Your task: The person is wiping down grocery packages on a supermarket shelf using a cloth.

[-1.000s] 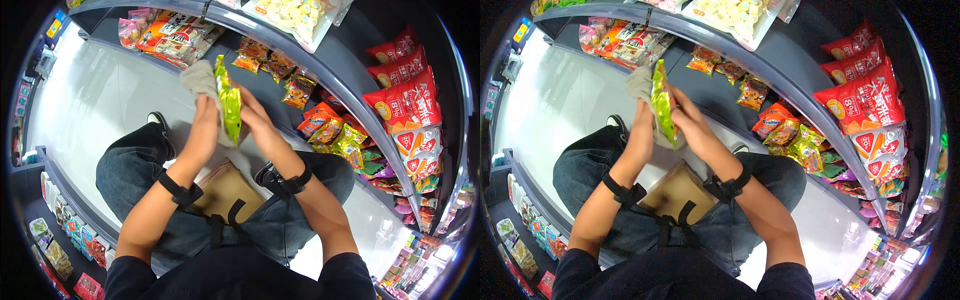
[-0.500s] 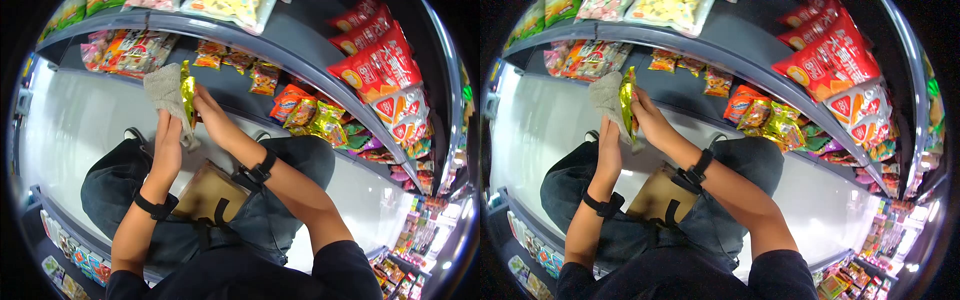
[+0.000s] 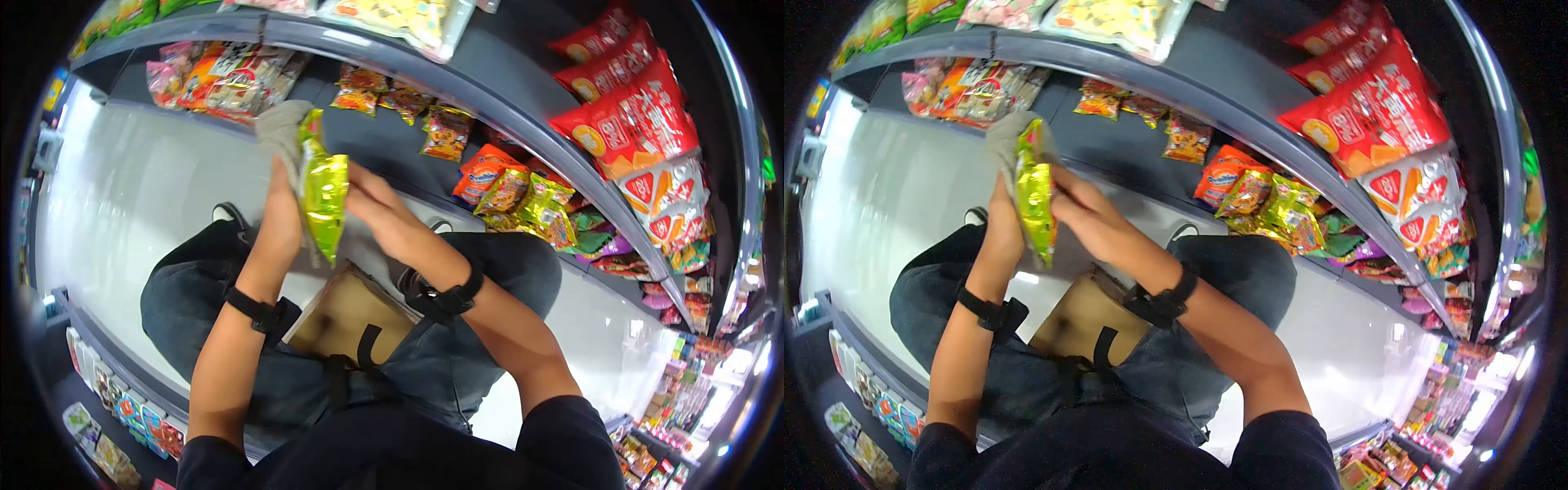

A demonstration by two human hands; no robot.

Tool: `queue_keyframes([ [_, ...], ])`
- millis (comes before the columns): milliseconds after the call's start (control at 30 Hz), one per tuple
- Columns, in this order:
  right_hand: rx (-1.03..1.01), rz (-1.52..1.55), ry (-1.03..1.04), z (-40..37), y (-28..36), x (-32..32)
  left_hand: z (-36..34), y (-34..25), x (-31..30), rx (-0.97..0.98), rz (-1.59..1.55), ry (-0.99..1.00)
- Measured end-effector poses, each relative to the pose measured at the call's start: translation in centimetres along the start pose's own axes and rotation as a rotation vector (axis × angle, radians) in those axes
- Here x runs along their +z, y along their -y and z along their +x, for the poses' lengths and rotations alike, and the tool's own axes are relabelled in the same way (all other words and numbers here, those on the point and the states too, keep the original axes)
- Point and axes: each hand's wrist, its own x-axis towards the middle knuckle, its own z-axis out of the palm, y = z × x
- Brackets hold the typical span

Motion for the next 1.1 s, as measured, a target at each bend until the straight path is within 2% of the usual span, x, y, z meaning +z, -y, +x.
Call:
queue_keyframes([
  [33,0.027,0.034,-0.010,-0.2,0.4,-0.1,-0.3,-0.1,0.1,0.056,0.084,0.051],
  [67,-0.045,0.111,-0.062,-0.2,-0.5,-0.2,0.2,0.7,-1.0,0.260,0.366,0.126],
  [133,0.003,0.219,-0.056,-0.5,-1.3,-1.1,-0.3,0.5,0.2,0.312,0.284,0.117],
  [200,0.025,0.312,-0.109,-0.7,-1.8,-1.7,-0.3,-0.5,0.4,0.291,0.213,0.190],
  [233,-0.001,0.383,-0.136,-0.6,-2.4,-2.1,-0.6,-0.9,1.0,0.206,0.028,0.177],
  [267,-0.025,0.451,-0.165,-0.4,-2.2,-2.0,-0.6,-1.1,1.1,0.218,0.030,0.159],
  [300,0.046,0.552,-0.267,-0.5,-1.4,-1.7,-0.6,-1.3,1.1,0.211,0.047,0.149],
  [433,-0.033,0.765,-0.224,0.3,-0.1,-2.6,-1.1,-2.4,1.6,0.224,0.059,0.142],
  [533,0.026,0.638,-0.356,0.2,0.3,-3.4,-1.2,-2.8,1.6,0.200,-0.008,0.189],
  [567,-0.008,0.700,-0.290,0.2,0.8,-3.2,-1.0,-2.7,1.4,0.157,-0.040,0.222],
  [600,0.015,0.579,-0.351,0.2,1.8,-2.0,-0.8,-2.5,1.3,0.115,-0.072,0.254],
  [700,0.008,0.630,-0.283,0.0,1.6,-2.7,-0.6,-2.0,0.9,0.115,-0.054,0.201],
  [767,-0.028,0.881,-0.072,0.3,1.2,-3.3,-0.4,-1.8,1.1,0.106,-0.105,0.176],
  [933,0.091,0.848,-0.085,1.1,1.4,-2.9,-1.1,-2.5,1.5,0.011,-0.166,0.099],
  [1000,0.147,0.774,-0.212,1.5,1.1,-2.9,-1.1,-2.7,1.4,-0.085,-0.435,0.079],
  [1067,0.160,0.698,-0.253,1.6,0.7,-3.5,-0.9,-3.0,1.1,-0.088,-0.521,0.086],
  [1100,0.120,0.493,-0.340,1.8,0.4,-3.6,-0.8,-3.1,1.0,-0.090,-0.606,0.090],
])
